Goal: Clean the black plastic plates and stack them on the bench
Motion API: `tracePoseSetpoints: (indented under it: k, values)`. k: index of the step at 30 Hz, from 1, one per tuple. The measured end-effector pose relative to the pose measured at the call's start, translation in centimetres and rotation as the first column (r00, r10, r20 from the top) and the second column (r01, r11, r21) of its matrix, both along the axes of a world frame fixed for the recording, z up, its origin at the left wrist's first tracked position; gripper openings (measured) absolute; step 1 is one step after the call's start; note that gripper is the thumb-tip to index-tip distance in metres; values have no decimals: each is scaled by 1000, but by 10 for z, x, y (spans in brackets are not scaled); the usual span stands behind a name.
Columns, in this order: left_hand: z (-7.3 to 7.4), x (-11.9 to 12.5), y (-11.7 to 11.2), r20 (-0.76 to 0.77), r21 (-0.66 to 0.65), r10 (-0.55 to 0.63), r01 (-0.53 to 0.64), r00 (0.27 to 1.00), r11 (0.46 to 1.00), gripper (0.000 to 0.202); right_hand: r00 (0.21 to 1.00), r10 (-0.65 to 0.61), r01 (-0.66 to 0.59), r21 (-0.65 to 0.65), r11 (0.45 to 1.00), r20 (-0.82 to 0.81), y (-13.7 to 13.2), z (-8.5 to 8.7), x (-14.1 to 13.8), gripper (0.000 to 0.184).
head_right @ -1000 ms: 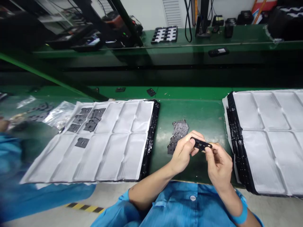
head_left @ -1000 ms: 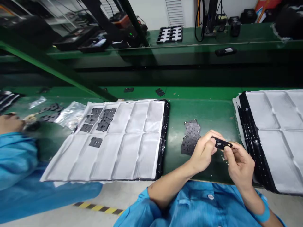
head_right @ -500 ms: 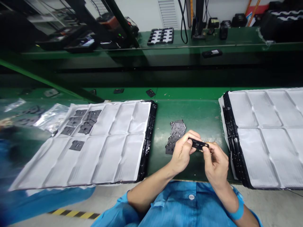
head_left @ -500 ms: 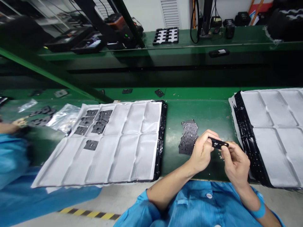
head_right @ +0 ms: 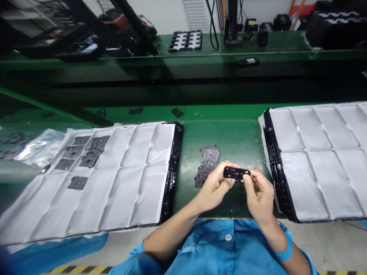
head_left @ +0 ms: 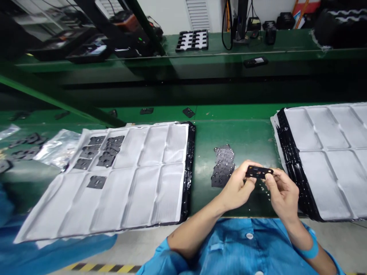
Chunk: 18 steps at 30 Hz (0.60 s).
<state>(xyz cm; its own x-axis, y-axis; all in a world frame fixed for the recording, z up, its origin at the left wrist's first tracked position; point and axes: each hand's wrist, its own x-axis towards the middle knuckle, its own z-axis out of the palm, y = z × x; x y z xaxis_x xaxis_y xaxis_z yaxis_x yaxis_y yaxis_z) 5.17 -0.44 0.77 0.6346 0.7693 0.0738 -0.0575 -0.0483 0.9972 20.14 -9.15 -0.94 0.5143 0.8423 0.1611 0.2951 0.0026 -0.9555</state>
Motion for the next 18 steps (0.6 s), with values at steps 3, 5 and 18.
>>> tracePoseSetpoints:
  k: [3, 5, 18]
  values:
    - [3, -5, 3, -48, 37, -34, 36, 998, 999, 27, 999, 40, -40, 6, 999, -6, 1, 5, 1, 23]
    - [4, -5, 4, -49, 62, -25, 28, 998, 998, 34, 998, 67, -66, 8, 998, -23, 3, 9, 2, 21]
    - [1, 5, -11, -82, 156, 57, -44, 995, 987, 32, 947, 89, -63, 91, 994, -308, 8, 3, -2, 21]
